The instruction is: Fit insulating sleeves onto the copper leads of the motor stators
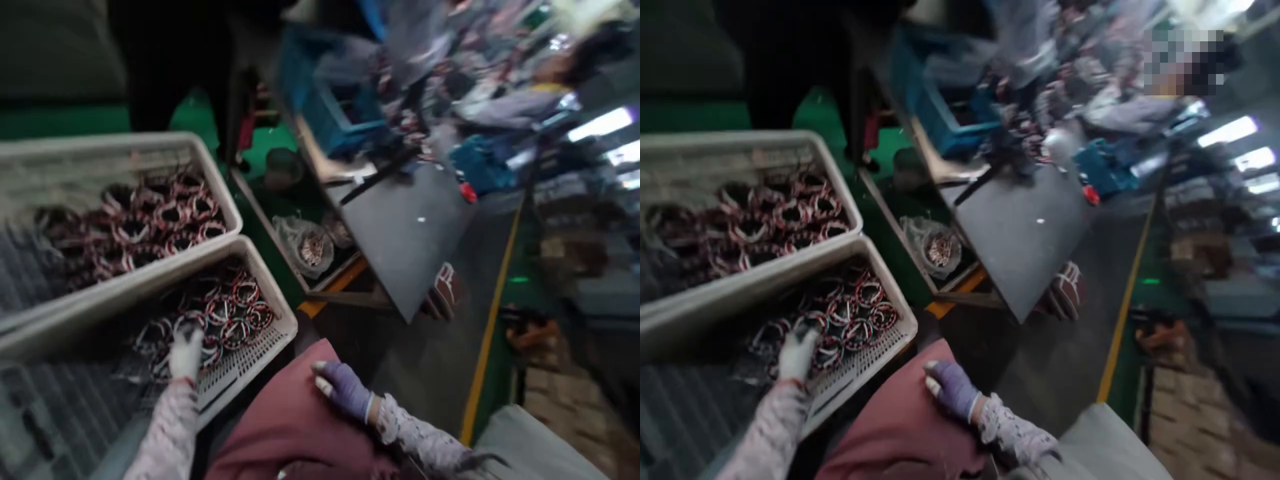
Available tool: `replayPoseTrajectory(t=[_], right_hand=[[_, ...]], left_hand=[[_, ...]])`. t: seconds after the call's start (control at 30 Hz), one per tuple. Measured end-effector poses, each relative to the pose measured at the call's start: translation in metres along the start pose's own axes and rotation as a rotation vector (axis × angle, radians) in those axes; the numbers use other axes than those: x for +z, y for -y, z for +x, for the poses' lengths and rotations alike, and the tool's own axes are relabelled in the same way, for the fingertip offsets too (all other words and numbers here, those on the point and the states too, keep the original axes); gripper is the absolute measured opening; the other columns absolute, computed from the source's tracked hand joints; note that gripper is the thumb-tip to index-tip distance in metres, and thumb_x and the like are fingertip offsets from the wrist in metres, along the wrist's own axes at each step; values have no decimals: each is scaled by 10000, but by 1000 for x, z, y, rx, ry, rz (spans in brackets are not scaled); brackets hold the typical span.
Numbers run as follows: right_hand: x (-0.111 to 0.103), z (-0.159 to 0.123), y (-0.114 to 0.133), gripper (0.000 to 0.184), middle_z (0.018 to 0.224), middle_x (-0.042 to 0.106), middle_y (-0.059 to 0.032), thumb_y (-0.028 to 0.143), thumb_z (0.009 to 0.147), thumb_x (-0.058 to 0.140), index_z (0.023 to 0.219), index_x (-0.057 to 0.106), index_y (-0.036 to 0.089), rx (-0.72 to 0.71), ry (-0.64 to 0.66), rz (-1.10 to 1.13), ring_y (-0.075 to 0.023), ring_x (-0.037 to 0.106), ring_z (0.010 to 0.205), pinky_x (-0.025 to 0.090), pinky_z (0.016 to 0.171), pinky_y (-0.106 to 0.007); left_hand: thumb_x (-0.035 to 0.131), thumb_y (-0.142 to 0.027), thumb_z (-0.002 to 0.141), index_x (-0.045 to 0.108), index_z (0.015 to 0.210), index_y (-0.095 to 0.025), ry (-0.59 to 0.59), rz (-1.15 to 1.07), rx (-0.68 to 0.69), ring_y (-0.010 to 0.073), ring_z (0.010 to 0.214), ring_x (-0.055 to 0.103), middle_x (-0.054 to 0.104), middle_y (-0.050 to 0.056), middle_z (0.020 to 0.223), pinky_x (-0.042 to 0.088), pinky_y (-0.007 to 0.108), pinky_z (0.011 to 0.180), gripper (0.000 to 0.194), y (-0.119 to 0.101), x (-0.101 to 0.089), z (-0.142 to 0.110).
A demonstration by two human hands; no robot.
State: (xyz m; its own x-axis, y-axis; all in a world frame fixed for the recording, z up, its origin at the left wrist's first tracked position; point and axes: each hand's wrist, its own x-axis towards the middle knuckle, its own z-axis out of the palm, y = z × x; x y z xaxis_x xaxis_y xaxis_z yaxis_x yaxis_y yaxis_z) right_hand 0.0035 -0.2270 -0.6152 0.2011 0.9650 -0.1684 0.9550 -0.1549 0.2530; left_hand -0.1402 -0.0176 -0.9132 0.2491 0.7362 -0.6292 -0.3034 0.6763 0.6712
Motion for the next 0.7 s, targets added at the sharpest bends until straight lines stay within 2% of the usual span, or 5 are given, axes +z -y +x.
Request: replayPoseTrajectory(t=[0.13, 0.23, 0.37, 0.43, 0.7], right_hand=[[-84, -82, -27, 355, 996, 811, -76, 415, 912, 485, 1020, 789, 269, 122, -200, 295, -262, 789, 920, 648, 859, -396], [-96, -65, -32, 365, 1062, 808, -114, 420, 854, 528, 1007, 801, 233, 89, -262, 454, -296, 785, 993, 633, 925, -448], [-33, 28, 114, 295, 1115, 801, -107, 331, 813, 569, 969, 797, 229, -120, -51, 701, -289, 769, 1069, 606, 995, -454], [-19, 50, 203, 283, 1132, 799, -90, 264, 844, 559, 1015, 781, 226, -207, 46, 741, -252, 764, 1079, 601, 1003, -420], [-58, 139, 333, 324, 1373, 669, -162, 233, 1021, 512, 1280, 680, 136, -418, 157, 600, -222, 640, 1273, 483, 1111, -332]], left_hand=[[751, -457, 626, 677, 803, -292, 192, -105, 324, 410, 1143, 710, 776, 86, 947, 515, 503, 1067, 253, -44, 49, -152], [824, -483, 574, 733, 792, -292, 57, -175, 342, 403, 1095, 720, 785, 108, 949, 509, 503, 1055, 304, -40, 6, -220], [882, -402, 478, 729, 797, -202, -495, -206, 199, 321, 874, 749, 764, 105, 824, 568, 500, 951, 407, -19, -188, -338], [888, -365, 465, 714, 800, -169, -726, -191, 145, 274, 819, 743, 757, 95, 809, 582, 487, 928, 425, -24, -241, -405], [837, -503, 602, 780, 857, -202, -586, 83, 226, 330, 969, 754, 787, 137, 941, 548, 533, 1041, 399, -35, -231, -448]])
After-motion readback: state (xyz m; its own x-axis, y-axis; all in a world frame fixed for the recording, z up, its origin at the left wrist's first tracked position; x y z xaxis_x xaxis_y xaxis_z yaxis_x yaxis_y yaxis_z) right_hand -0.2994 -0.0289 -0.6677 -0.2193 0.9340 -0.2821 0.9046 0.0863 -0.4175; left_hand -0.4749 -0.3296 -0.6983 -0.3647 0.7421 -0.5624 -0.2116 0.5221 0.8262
